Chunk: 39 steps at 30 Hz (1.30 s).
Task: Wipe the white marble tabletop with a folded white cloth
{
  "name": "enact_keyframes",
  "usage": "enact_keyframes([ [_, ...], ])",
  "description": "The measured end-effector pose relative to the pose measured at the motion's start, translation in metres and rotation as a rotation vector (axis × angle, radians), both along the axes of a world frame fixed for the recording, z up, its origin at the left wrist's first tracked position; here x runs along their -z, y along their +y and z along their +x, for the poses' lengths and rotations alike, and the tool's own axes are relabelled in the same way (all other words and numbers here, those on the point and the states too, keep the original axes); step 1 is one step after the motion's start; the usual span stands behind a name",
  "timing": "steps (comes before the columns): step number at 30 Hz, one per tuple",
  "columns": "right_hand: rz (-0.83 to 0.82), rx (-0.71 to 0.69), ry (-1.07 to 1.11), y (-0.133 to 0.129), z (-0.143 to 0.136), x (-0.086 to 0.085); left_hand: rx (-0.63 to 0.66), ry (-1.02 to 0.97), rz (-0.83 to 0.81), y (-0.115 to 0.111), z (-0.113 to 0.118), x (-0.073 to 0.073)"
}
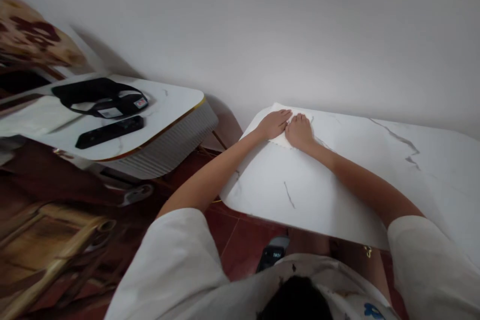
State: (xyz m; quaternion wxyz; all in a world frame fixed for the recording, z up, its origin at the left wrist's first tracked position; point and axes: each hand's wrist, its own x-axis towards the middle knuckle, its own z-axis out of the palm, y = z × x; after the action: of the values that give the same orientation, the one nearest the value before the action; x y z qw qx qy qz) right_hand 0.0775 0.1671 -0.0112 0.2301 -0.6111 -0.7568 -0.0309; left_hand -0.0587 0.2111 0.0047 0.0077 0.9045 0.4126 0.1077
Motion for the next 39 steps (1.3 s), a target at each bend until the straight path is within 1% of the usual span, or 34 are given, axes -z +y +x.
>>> enact_keyframes([
  [4,-0.052,-0.036,0.018,-0.047,-0.024,-0.002,-0.032,0.006,0.020,-0.051,-0.027,0.004],
  [8,-0.078,-0.135,0.022,-0.096,-0.048,-0.007,-0.114,0.030,0.042,-0.109,-0.056,0.005],
  [11,-0.106,-0.201,-0.014,-0.132,-0.053,-0.010,-0.194,0.053,0.041,-0.154,-0.064,0.004],
  [13,-0.115,-0.237,-0.028,-0.152,-0.048,-0.011,-0.242,0.069,0.028,-0.180,-0.059,0.004],
  [15,-0.113,-0.272,-0.033,-0.167,-0.036,-0.012,-0.280,0.082,0.014,-0.200,-0.047,0.003],
  [17,-0.114,-0.297,-0.046,-0.175,-0.019,-0.012,-0.302,0.087,0.006,-0.211,-0.030,0.002],
  [19,-0.119,-0.301,-0.065,-0.176,0.001,-0.012,-0.304,0.082,0.001,-0.213,-0.009,0.001],
  [21,-0.108,-0.286,-0.089,-0.168,0.019,-0.013,-0.292,0.069,0.002,-0.205,0.011,-0.001],
  [23,-0.082,-0.266,-0.130,-0.152,0.035,-0.013,-0.277,0.049,0.011,-0.189,0.028,-0.003],
  [25,-0.052,-0.262,-0.181,-0.127,0.046,-0.013,-0.268,0.026,0.030,-0.165,0.040,-0.005],
  [27,-0.029,-0.265,-0.215,-0.098,0.053,-0.013,-0.267,0.005,0.052,-0.137,0.047,-0.005],
  [30,-0.013,-0.259,-0.232,-0.053,0.055,-0.013,-0.268,-0.012,0.087,-0.090,0.049,-0.002],
  [34,-0.003,-0.238,-0.239,0.001,0.050,-0.013,-0.259,-0.020,0.120,-0.032,0.045,0.003],
  [36,0.000,-0.229,-0.230,0.023,0.047,-0.012,-0.260,-0.016,0.134,-0.009,0.044,0.004],
  [39,-0.002,-0.207,-0.218,0.049,0.049,-0.011,-0.250,0.009,0.147,0.019,0.047,0.003],
])
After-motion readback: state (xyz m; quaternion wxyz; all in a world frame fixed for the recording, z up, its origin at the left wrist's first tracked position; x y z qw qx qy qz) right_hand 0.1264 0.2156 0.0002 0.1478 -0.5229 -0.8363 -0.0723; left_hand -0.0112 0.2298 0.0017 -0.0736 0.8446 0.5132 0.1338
